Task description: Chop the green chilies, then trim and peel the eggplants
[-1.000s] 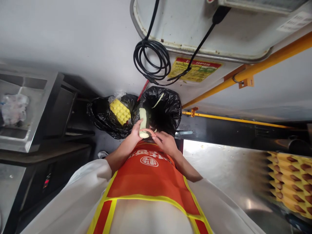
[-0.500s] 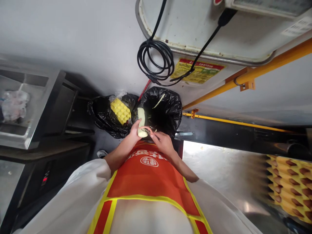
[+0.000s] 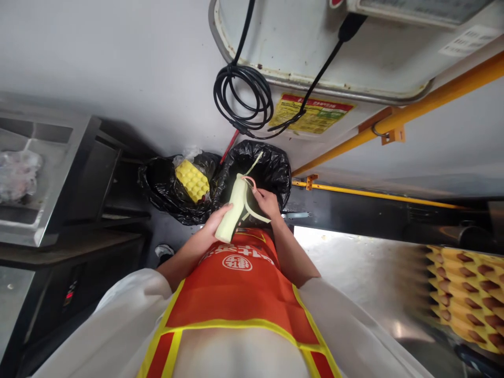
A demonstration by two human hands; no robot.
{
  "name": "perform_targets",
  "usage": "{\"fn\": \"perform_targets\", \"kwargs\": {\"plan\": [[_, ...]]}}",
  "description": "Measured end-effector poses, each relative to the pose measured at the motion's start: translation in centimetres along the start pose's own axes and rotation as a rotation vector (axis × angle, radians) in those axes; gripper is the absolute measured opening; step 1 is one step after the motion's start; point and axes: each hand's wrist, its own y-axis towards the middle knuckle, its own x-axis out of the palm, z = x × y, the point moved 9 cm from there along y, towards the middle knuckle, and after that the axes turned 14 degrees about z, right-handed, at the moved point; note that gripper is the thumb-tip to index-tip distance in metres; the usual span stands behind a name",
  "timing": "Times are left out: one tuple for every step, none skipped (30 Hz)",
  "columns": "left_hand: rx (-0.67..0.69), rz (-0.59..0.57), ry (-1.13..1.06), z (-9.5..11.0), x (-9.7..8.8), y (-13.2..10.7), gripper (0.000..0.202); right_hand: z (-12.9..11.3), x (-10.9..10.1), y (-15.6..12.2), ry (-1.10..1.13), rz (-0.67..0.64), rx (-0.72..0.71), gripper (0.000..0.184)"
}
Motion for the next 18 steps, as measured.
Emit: {"fn": "perform_targets", "kwargs": {"plan": [[0.007, -0.036, 0.026, 0.0, -0.3, -0.4, 0.036, 0.5, 0.1, 0.8, 0.013, -0.011, 0.014, 0.053], [0.015, -0.076, 0.052, 0.1, -0.5, -0.8, 0.039, 0.9, 0.2, 1.5, 0.020, -0.023, 0.023, 0.053], [0.021, -0.120, 0.077, 0.2, -0.7, -1.2, 0.041, 1.2, 0.3, 2.1, 0.017, -0.034, 0.033, 0.052], [0.022, -0.169, 0.100, 0.3, -0.8, -1.8, 0.044, 1.6, 0.5, 2.7, 0.007, -0.047, 0.041, 0.051], [0.017, -0.220, 0.117, 0.3, -0.9, -2.3, 0.048, 2.0, 0.7, 3.2, -0.009, -0.061, 0.051, 0.050], [0.009, -0.267, 0.128, 0.3, -0.8, -2.9, 0.051, 2.4, 1.0, 3.6, -0.029, -0.076, 0.063, 0.048], [0.002, -0.308, 0.130, 0.3, -0.8, -3.4, 0.053, 2.9, 1.2, 3.9, -0.057, -0.089, 0.080, 0.047], [-0.001, -0.339, 0.127, 0.4, -0.7, -3.7, 0.054, 3.4, 1.3, 4.2, -0.093, -0.096, 0.101, 0.047], [-0.004, -0.356, 0.117, 0.5, -0.6, -3.9, 0.054, 4.0, 1.2, 4.4, -0.135, -0.096, 0.127, 0.047], [-0.006, -0.359, 0.101, 0.6, -0.6, -3.9, 0.052, 4.7, 1.0, 4.4, -0.182, -0.087, 0.157, 0.046], [-0.009, -0.348, 0.080, 0.7, -0.6, -3.6, 0.050, 5.3, 0.7, 4.4, -0.229, -0.075, 0.186, 0.045], [-0.016, -0.324, 0.060, 0.8, -0.6, -3.2, 0.047, 5.8, 0.3, 4.3, -0.272, -0.060, 0.211, 0.042], [-0.023, -0.288, 0.040, 0.8, -0.7, -2.5, 0.045, 6.2, -0.1, 4.1, -0.307, -0.047, 0.228, 0.040], [-0.030, -0.247, 0.021, 0.9, -0.8, -1.8, 0.043, 6.3, -0.5, 3.7, -0.332, -0.035, 0.235, 0.038], [-0.032, -0.205, 0.002, 1.0, -0.9, -1.0, 0.043, 6.2, -0.9, 3.2, -0.348, -0.028, 0.235, 0.037], [-0.032, -0.164, -0.018, 1.1, -1.0, -0.2, 0.043, 5.7, -1.2, 2.6, -0.346, -0.020, 0.215, 0.037], [-0.033, -0.126, -0.038, 1.2, -1.0, 0.6, 0.044, 4.7, -1.4, 1.7, -0.318, -0.015, 0.167, 0.039], [-0.033, -0.096, -0.059, 1.2, -0.9, 1.4, 0.045, 3.2, -1.6, 0.7, -0.262, -0.011, 0.093, 0.041]]}}
